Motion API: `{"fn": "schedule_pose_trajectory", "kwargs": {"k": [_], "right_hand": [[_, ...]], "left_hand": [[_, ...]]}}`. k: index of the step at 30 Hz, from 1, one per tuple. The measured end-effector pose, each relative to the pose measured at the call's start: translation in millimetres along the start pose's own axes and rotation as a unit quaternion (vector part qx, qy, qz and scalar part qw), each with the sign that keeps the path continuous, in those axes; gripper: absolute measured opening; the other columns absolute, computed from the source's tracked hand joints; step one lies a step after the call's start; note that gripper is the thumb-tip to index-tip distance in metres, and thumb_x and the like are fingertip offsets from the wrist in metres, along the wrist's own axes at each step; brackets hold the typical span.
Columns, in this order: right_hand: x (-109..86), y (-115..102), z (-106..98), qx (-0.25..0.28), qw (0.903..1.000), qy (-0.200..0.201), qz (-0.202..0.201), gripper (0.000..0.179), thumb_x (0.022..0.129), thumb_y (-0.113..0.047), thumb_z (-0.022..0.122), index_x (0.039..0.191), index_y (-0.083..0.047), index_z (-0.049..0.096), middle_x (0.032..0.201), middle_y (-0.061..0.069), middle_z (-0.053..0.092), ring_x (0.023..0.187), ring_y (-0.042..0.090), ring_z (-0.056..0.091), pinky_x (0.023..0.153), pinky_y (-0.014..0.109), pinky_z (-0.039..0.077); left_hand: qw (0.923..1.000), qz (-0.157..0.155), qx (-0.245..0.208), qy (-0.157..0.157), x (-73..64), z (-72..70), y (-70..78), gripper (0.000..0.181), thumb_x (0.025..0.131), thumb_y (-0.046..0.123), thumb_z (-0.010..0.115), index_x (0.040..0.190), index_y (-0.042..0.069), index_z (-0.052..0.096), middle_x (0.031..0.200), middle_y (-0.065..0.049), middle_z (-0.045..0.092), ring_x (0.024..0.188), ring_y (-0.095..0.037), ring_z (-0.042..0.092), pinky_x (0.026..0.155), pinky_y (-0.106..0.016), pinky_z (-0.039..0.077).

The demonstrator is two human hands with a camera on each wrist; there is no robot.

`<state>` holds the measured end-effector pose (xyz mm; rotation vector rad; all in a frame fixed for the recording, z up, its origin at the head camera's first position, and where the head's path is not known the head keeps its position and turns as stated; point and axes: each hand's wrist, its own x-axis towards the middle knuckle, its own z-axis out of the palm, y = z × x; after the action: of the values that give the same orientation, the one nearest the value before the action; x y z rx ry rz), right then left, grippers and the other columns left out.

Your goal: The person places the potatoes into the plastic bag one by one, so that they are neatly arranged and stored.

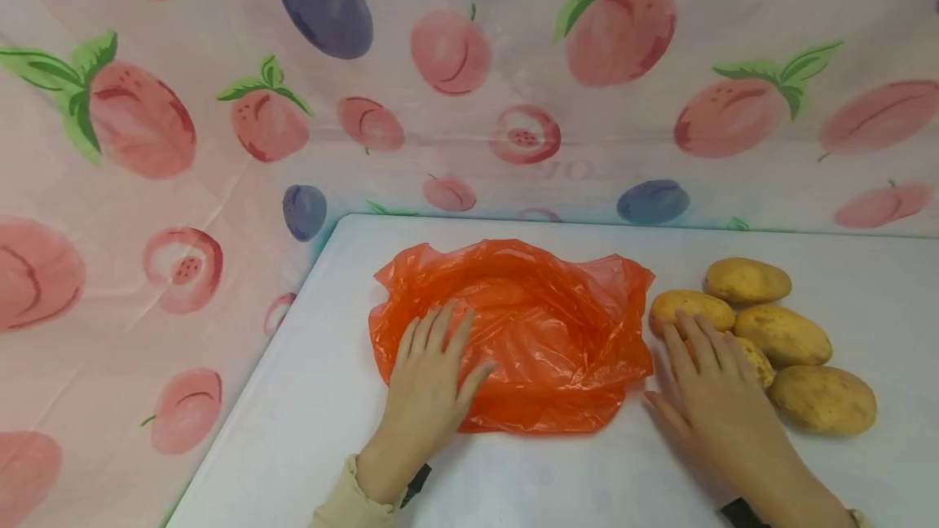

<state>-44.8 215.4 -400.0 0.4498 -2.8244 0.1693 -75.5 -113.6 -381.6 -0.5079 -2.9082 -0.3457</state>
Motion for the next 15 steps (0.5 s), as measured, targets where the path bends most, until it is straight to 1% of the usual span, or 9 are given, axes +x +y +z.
{"fn": "schedule_pose_trajectory", "kwargs": {"k": [4,10,15], "right_hand": [[0.1,4,0,0.005,0.9999,-0.012,0.012,0.089,0.084,-0.036,0.073,0.149,0.007,0.031,0.154,0.030,0.030,0.139,0.048,0.027,0.121,0.058,0.005],[1.1,6,-3,0.011,0.9992,-0.031,0.021,0.087,0.082,-0.033,0.076,0.146,0.007,0.034,0.150,0.031,0.034,0.135,0.049,0.030,0.121,0.059,0.009],[-0.1,10,-4,0.014,0.9992,-0.031,0.021,0.088,0.081,-0.027,0.078,0.148,0.005,0.032,0.148,0.031,0.035,0.134,0.049,0.030,0.117,0.063,0.017]], "left_hand": [[0.9997,-0.011,-0.009,0.019,1.6,-3.1,-5.8,0.069,0.095,0.052,0.058,0.150,0.014,0.042,0.156,-0.013,0.036,0.141,-0.034,0.035,0.119,-0.055,0.024],[0.9985,-0.017,-0.008,0.052,4.3,-8.2,-15.8,0.066,0.094,0.045,0.065,0.147,0.011,0.047,0.153,-0.014,0.041,0.138,-0.034,0.037,0.117,-0.055,0.027],[0.9975,-0.016,-0.005,0.068,6.3,-11.3,-22.9,0.066,0.094,0.042,0.065,0.147,0.008,0.047,0.151,-0.015,0.043,0.137,-0.034,0.038,0.116,-0.054,0.028]]}}
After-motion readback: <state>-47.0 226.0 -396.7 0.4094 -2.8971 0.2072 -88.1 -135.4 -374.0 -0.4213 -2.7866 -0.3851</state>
